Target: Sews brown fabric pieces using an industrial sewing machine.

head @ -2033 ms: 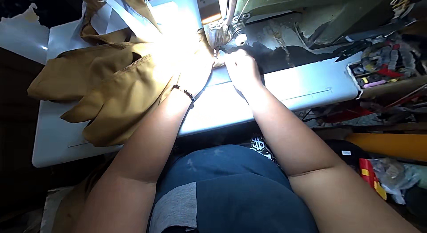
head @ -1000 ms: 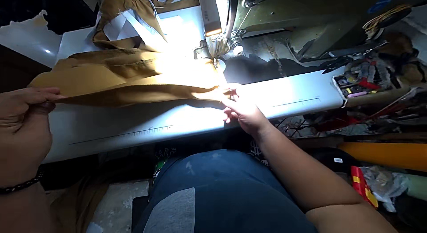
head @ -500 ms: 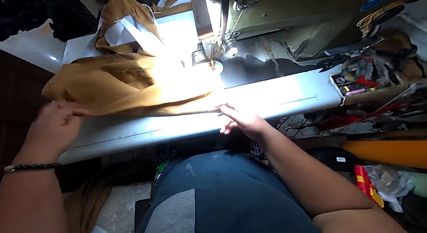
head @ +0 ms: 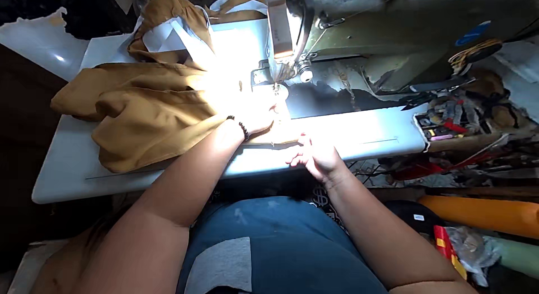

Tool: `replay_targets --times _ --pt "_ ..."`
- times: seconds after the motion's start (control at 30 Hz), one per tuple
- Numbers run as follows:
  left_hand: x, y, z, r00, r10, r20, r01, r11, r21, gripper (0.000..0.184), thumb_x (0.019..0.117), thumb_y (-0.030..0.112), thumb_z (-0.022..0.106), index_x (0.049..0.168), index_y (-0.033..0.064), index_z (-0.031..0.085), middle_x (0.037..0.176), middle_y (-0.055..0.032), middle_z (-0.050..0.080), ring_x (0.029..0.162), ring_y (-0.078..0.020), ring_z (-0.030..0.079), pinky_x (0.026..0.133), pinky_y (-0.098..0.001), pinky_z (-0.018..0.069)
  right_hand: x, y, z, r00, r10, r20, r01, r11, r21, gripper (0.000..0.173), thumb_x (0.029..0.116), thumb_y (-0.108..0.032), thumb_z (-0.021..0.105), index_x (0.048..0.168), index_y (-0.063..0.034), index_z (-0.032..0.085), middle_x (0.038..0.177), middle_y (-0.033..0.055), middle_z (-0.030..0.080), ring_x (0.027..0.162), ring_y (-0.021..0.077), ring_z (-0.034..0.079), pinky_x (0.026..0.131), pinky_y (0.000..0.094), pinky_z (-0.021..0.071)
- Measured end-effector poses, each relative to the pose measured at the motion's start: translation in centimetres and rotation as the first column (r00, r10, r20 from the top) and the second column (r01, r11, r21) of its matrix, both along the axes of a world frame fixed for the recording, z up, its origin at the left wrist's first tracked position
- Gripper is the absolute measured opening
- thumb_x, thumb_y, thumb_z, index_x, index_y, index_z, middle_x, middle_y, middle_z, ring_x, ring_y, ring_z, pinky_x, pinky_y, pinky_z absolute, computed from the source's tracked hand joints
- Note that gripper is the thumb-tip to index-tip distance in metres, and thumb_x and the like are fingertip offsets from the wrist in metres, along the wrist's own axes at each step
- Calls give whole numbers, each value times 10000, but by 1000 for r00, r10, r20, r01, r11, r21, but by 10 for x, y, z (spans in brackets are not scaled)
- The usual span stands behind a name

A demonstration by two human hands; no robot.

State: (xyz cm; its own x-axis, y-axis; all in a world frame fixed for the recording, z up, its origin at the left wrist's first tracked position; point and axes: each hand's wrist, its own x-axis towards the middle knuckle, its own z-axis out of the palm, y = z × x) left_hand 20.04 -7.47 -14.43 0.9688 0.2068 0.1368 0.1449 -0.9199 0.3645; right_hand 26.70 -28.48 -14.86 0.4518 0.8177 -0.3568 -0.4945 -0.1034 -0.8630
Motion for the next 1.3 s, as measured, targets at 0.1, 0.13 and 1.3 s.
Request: replay_targets --times 0.1,0.13,1.3 --pt "-5 -1 -15 999 4 33 -1 996 -87 281 978 218 502 985 60 735 963 -139 714 960 -316 686 824 -560 507 5 0 -3 999 -10 -34 12 998 62 373 1122 -241 163 1108 -40 477 711 114 712 582 198 714 576 302 611" --pt "-7 -3 -16 999 -16 37 20 994 -111 264 957 216 516 976 61 728 927 -130 710 919 -303 688 784 -543 511 6 1 -3 999 -13 -47 16 998 62 433 1130 -327 138 1117 -48 469 739 118 713 590 200 714 571 301 611" --pt "-8 -20 24 938 8 -347 -136 929 -344 323 1075 208 487 1288 48 671 1296 -150 655 1245 -226 586 1091 -400 420 63 51 23 638 434 637 -20 835 -549 370 1112 -304 416 1118 -35 671 884 77 627 700 138 586 681 336 513"
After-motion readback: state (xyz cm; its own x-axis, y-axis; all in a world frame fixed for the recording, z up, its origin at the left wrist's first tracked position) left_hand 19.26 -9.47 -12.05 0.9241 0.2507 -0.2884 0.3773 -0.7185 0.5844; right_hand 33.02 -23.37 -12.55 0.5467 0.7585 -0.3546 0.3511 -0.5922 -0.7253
